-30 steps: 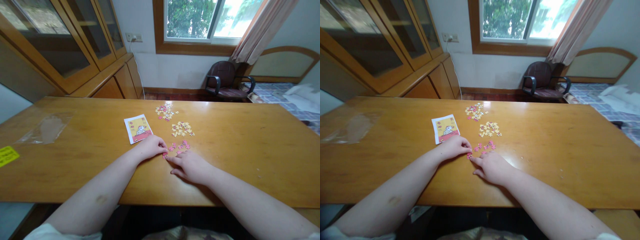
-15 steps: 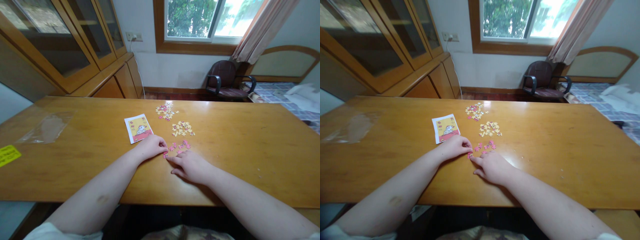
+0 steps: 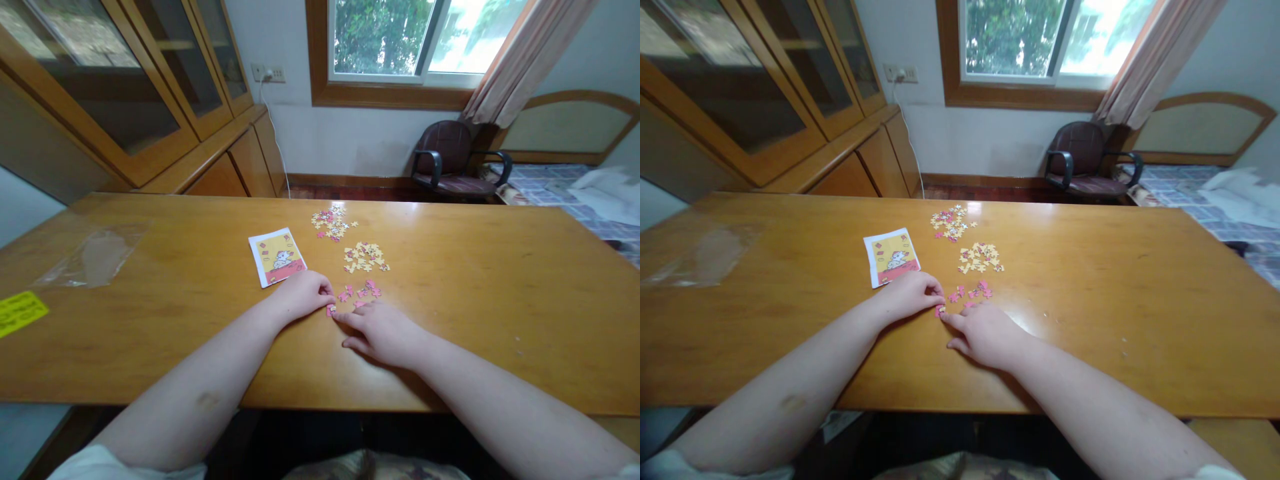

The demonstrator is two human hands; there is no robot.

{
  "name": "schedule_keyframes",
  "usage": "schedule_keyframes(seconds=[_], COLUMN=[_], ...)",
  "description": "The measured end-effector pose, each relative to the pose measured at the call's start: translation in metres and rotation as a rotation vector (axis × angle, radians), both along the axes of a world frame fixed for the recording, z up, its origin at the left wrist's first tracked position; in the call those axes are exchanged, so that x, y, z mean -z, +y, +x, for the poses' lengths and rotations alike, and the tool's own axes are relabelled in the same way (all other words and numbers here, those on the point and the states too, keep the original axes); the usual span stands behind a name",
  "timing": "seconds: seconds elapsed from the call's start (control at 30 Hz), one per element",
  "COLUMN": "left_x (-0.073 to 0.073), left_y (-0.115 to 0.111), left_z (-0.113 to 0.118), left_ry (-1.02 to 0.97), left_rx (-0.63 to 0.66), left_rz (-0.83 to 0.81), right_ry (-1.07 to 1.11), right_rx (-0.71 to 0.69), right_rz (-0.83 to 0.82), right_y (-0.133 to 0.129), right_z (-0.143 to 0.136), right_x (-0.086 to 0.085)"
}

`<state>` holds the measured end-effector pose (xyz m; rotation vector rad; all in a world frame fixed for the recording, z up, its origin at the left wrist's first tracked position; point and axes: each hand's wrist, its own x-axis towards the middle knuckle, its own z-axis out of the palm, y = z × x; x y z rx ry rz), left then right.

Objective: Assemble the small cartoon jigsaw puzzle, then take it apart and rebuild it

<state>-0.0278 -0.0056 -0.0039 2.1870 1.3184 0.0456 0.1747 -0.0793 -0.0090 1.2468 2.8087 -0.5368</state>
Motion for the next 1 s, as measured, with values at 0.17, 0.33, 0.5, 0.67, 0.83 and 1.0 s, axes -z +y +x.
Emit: schedule_keyframes(seconds=[0.17,0.33,0.5,0.67,0.83,1.0], left_x=[0.0032,0.0064,0.0076,0.003,0.0018,0.0052], left_y=[0.0008,0.0019,0.0016,-0.0017,-0.0016,0.0008], left_z=[-0.0006,-0.0014,-0.002,-0.0015,-0.0022,-0.0027], left_ry=[-0.007,-0.009,-0.052,-0.128,-0.122,-0.134], left_rx=[0.045,0.075,0.096,0.193,0.276,0.237], left_rz=[0.046,0.085,0.11,0.171,0.19,0.238], right_ry=[0.007,0.008,-0.015,-0.014,0.006,0.007], right_rx=[-0.005,-0.004,0.0,-0.008,-0.013,-0.012], right_rz=[0.009,0.012,0.032,0.035,0.036,0.037], right_y=[-0.0004,-0.0005,-0.0007,0.0003,0.0011,0.0016], right_z=[0.0005,0.0009,-0.0005,-0.0016,-0.001,-0.0009], right_x=[0.0003,0.0008,0.0003,-0.0019,-0.0012,-0.0016])
